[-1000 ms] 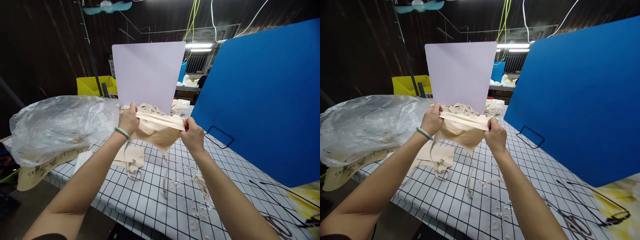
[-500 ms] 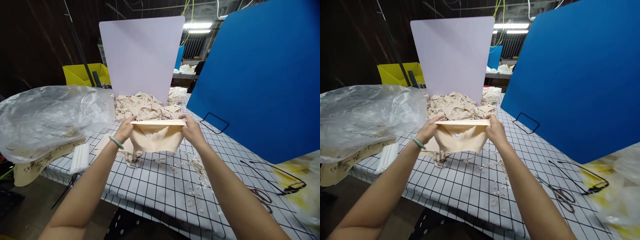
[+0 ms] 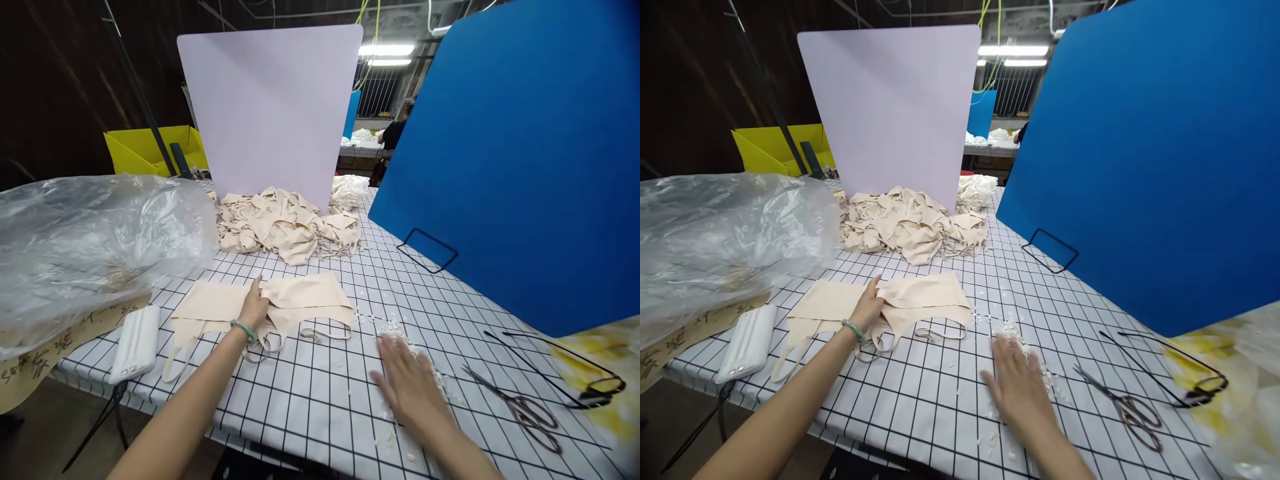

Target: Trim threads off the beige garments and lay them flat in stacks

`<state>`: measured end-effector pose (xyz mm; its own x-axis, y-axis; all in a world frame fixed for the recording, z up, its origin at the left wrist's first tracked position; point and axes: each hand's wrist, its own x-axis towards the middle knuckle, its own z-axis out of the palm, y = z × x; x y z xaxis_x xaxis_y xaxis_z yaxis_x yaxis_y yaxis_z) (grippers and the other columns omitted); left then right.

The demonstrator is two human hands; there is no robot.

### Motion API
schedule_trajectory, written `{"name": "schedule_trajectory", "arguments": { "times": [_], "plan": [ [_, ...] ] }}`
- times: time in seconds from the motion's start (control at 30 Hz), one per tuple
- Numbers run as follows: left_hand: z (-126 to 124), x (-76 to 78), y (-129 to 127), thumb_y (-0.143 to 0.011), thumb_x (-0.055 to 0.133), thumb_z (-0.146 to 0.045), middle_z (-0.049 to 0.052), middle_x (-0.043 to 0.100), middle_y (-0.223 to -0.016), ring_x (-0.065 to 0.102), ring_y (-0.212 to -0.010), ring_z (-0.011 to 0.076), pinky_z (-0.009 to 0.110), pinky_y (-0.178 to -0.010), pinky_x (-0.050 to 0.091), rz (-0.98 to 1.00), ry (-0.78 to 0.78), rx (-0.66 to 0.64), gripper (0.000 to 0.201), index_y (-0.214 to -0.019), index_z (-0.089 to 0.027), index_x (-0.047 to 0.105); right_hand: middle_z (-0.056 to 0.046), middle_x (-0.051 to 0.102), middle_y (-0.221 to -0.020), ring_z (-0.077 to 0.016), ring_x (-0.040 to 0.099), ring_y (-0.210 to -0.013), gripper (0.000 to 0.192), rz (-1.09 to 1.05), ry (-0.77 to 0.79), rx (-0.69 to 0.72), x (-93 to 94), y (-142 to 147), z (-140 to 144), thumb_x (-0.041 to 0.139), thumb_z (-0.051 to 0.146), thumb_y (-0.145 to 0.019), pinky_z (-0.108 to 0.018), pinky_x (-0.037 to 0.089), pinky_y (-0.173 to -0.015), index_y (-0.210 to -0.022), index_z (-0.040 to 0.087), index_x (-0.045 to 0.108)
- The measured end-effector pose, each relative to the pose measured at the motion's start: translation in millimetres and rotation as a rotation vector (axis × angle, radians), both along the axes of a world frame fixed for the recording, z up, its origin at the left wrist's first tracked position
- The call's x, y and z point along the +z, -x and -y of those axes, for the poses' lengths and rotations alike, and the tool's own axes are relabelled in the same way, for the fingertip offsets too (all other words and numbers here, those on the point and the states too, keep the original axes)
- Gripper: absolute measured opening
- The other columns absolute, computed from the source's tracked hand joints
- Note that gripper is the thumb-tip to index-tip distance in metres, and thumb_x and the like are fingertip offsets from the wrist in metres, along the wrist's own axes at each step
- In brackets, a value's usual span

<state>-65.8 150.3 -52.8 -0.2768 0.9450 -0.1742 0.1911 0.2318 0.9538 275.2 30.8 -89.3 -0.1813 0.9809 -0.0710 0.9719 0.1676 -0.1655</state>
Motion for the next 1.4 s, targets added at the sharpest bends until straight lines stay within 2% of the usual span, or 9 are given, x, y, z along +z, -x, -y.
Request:
{"name": "schedule_trajectory", "arguments": {
  "times": [0.1,0.2,0.37,0.67,0.8,0.93,1.1,1.27,1.4],
  "plan": [
    [1.8,-0.5,-6.7,-0.069,0.063,-0.008,0.012,0.066,-0.117,0.061,-0.113,0.0305,0.044,-0.103,0.043,-0.086,-0.031,-0.021,0.091,-0.153,-0.022,0.03,-0.011,0.045,-0.152,-0.0352,0.031,-0.144,0.058,0.058,-0.177,-0.075,17.7,-8.1,-37.0,0.029,0.05,-0.097,-0.062,0.016,-0.117,-0.142,0.021,0.051],
    [4.4,-0.3,-16.2,-0.068,0.067,-0.005,0.013,0.062,-0.128,0.053,-0.126,0.0323,0.044,-0.109,0.039,-0.183,-0.106,-0.039,0.092,-0.151,-0.023,0.032,-0.014,0.063,-0.127,-0.0282,0.053,-0.119,0.04,0.064,-0.277,0.077,39.1,28.3,-83.7,0.033,0.029,-0.099,-0.047,0.026,-0.112,-0.121,0.018,0.064],
    [4.3,-1.4,-17.8,-0.066,0.065,0.001,0.016,0.054,-0.138,0.046,-0.134,0.0337,0.046,-0.113,0.036,-0.335,-0.182,-0.076,0.09,-0.149,-0.018,0.036,-0.015,0.07,-0.097,-0.0294,0.056,-0.101,0.027,0.17,-0.238,0.229,50.4,80.3,-140.2,0.046,0.009,-0.086,-0.045,0.023,-0.107,-0.093,0.015,0.072],
    [4.7,-3.8,-8.6,-0.065,0.054,0.003,0.011,0.062,-0.117,0.054,-0.119,0.0321,0.045,-0.11,0.039,-0.403,-0.183,-0.178,0.06,-0.119,-0.021,0.064,-0.015,0.071,-0.096,-0.0317,0.058,-0.098,0.024,0.176,-0.167,0.004,48.5,23.2,-125.0,0.045,0.01,-0.085,-0.05,0.026,-0.099,-0.085,0.014,0.068],
    [4.2,5.3,-5.2,-0.061,0.059,0.001,0.009,0.065,-0.101,0.055,-0.11,0.0316,0.045,-0.104,0.041,-0.387,-0.139,-0.228,0.047,-0.102,-0.019,0.07,-0.013,0.07,-0.105,-0.0283,0.06,-0.101,0.027,0.091,-0.133,-0.154,48.2,28.7,-138.6,0.041,0.019,-0.091,-0.044,0.033,-0.09,-0.102,0.016,0.065],
    [8.3,16.7,-3.5,-0.063,0.065,-0.009,0.008,0.069,-0.1,0.061,-0.097,0.0257,0.037,-0.088,0.05,-0.301,-0.085,-0.26,0.049,-0.11,-0.02,0.07,-0.01,0.071,-0.101,-0.0272,0.061,-0.098,0.029,0.002,-0.072,-0.245,42.1,44.9,-167.2,0.042,0.036,-0.093,-0.039,0.036,-0.08,-0.095,0.019,0.065],
    [13.5,16.9,-1.2,-0.086,0.044,-0.026,0.012,0.071,-0.113,0.067,-0.08,0.0176,0.027,-0.063,0.052,-0.264,-0.011,-0.185,0.039,-0.117,-0.014,0.065,-0.009,0.07,-0.089,-0.0268,0.061,-0.089,0.024,-0.013,-0.06,-0.359,35.6,25.1,-174.0,0.042,0.027,-0.09,-0.04,0.034,-0.079,-0.084,0.019,0.064],
    [-2.9,29.5,45.2,-0.088,0.045,-0.03,0.012,0.068,-0.117,0.065,-0.1,0.0236,0.034,-0.081,0.053,-0.524,0.077,-0.004,0.034,-0.113,-0.017,0.064,-0.015,0.066,-0.11,-0.0302,0.055,-0.104,0.03,0.014,-0.237,-0.344,38.9,24.8,-165.3,0.043,0.013,-0.086,-0.044,0.029,-0.088,-0.109,0.015,0.061],
    [-13.3,54.3,124.7,-0.076,0.065,-0.028,0.019,0.059,-0.129,0.038,-0.135,0.0421,0.055,-0.105,0.038,-0.83,0.286,0.155,0.034,-0.107,-0.015,0.065,-0.012,0.065,-0.112,-0.0274,0.053,-0.107,0.029,-0.12,-0.255,-0.014,47.8,96.0,-165.4,0.042,0.015,-0.09,-0.043,0.026,-0.095,-0.111,0.018,0.062]
  ]
}}
